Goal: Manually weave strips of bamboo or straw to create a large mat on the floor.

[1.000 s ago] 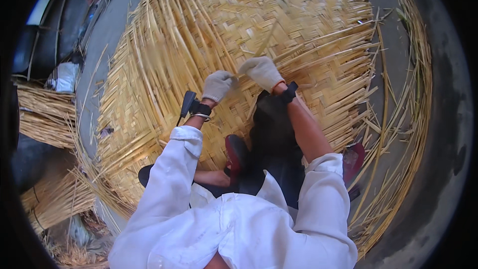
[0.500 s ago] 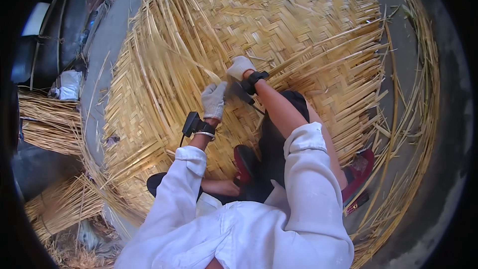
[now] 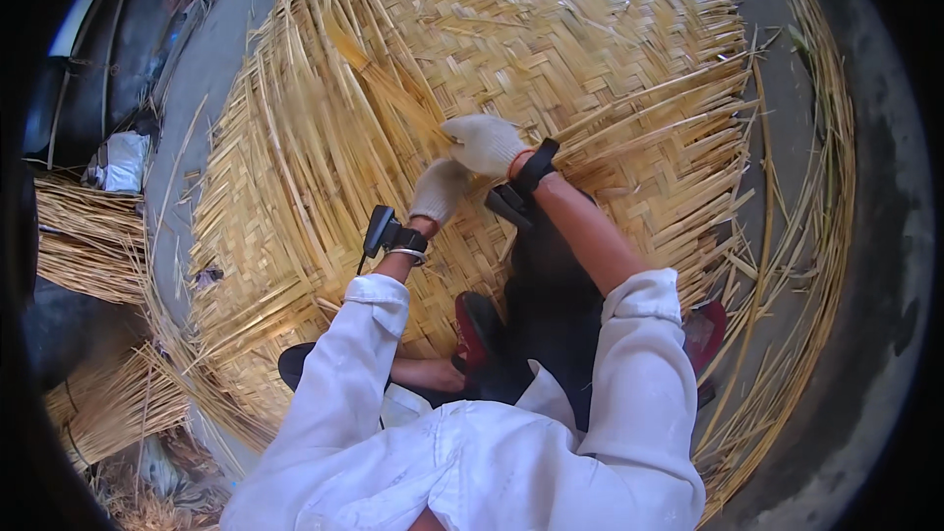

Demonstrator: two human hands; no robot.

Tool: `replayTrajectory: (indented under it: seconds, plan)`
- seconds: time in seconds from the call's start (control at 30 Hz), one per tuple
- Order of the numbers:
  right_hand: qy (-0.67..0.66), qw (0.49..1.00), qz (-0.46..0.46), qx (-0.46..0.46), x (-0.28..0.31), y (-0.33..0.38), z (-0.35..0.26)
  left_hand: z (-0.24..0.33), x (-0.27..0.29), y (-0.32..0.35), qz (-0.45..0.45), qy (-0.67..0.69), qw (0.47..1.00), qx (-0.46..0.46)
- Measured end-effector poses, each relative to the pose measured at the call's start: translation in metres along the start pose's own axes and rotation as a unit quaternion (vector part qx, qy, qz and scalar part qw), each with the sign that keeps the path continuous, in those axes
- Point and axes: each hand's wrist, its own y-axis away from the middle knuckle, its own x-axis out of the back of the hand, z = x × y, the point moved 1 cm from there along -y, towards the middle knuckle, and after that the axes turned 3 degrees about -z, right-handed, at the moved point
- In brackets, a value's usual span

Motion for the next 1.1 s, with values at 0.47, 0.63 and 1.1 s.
replayTrajectory:
  seconds: [0.47, 0.63, 1.1]
  plan:
    - [0.532, 0.847, -0.006, 0.026, -0.016, 0.008, 0.036, 0.004, 0.144, 0.127, 0.224, 0.347, 0.892, 0.185]
    - [0.418, 0.906, 0.059, 0.028, -0.005, 0.042, 0.051, -0.037, 0.275, 0.272, 0.465, 0.153, 0.850, 0.195]
    - [-0.160, 0.948, 0.117, -0.248, 0.031, 0.031, 0.142, -0.044, 0.157, 0.673, 0.568, -0.083, 0.533, 0.622]
